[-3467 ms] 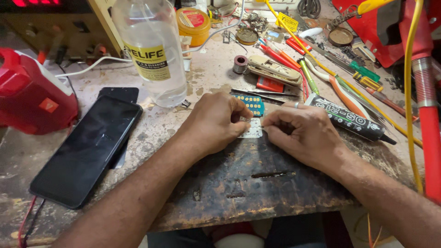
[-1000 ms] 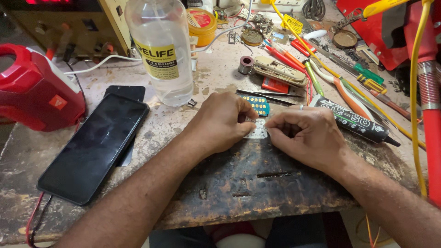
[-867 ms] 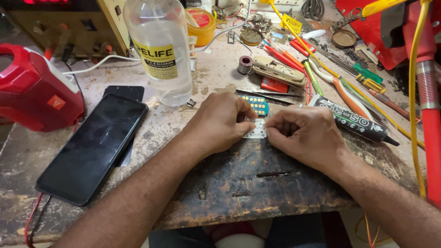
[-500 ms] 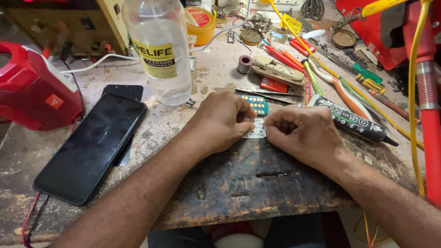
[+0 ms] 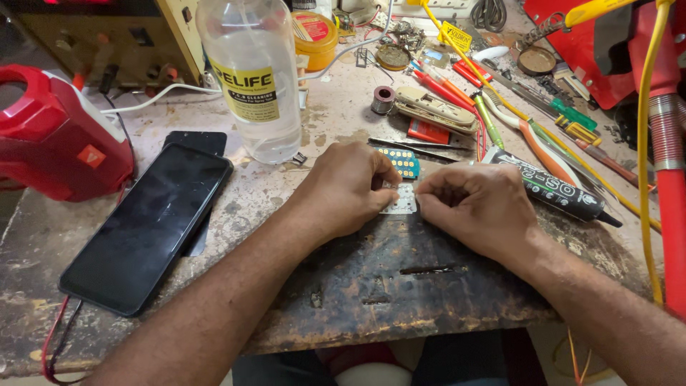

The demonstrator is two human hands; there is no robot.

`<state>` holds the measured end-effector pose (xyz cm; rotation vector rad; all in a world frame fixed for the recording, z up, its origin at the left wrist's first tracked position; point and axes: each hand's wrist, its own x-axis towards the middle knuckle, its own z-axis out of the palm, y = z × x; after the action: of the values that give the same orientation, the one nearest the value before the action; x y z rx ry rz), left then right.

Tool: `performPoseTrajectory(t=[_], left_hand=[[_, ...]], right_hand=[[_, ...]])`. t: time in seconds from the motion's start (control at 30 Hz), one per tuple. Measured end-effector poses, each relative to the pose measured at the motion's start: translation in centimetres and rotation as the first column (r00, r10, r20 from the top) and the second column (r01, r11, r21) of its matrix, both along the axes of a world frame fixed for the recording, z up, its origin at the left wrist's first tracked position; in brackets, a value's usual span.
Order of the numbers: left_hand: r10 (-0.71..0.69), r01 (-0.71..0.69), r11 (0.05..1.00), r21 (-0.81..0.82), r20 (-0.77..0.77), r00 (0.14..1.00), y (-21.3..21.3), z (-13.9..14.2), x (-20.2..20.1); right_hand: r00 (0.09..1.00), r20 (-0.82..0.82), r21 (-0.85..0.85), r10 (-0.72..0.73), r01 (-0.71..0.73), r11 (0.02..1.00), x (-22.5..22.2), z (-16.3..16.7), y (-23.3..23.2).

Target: The person applies flux to a small circuit board, uses a hot air gun to heat the solder points, and then attaches a keypad membrane to the board. The person handles the board and keypad throughout the process.

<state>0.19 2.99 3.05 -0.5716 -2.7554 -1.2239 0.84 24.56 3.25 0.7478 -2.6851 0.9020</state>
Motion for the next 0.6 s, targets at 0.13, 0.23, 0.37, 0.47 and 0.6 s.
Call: performPoseTrajectory(t=[0.13, 0.23, 0.37, 0.47, 0.6], left_hand=[[0.004, -0.004, 1.000, -0.014, 0.012, 1.000, 0.0, 0.0, -0.1], [0.002, -0.002, 1.000, -0.013, -0.011, 1.000, 0.0, 0.0, 0.0], [-0.006, 0.006, 1.000, -0.024, 0.005, 1.000, 0.0, 0.0, -0.1], [-0.002, 0.002, 1.000, -0.022, -0.007, 1.000, 0.0, 0.0, -0.2], [0.000, -0.001, 1.000, -0.006, -0.065, 0.998, 0.0, -0.2, -0.2]], right_hand=[[1.000, -0.021, -0.004, 0.008, -0.008, 1.000, -0.1, 0.0, 0.0], [0.999, -0.031, -0.009, 0.017, -0.017, 1.000, -0.1, 0.0, 0.0], [1.000, -0.018, 0.017, -0.015, 0.016, 1.000, -0.2, 0.0, 0.0], [0.998, 0.055, -0.024, -0.030, 0.031, 0.999, -0.3, 0.4, 0.4], [0.996, 0.041, 0.005, 0.081, -0.082, 0.997, -0.2, 1.0, 1.2]])
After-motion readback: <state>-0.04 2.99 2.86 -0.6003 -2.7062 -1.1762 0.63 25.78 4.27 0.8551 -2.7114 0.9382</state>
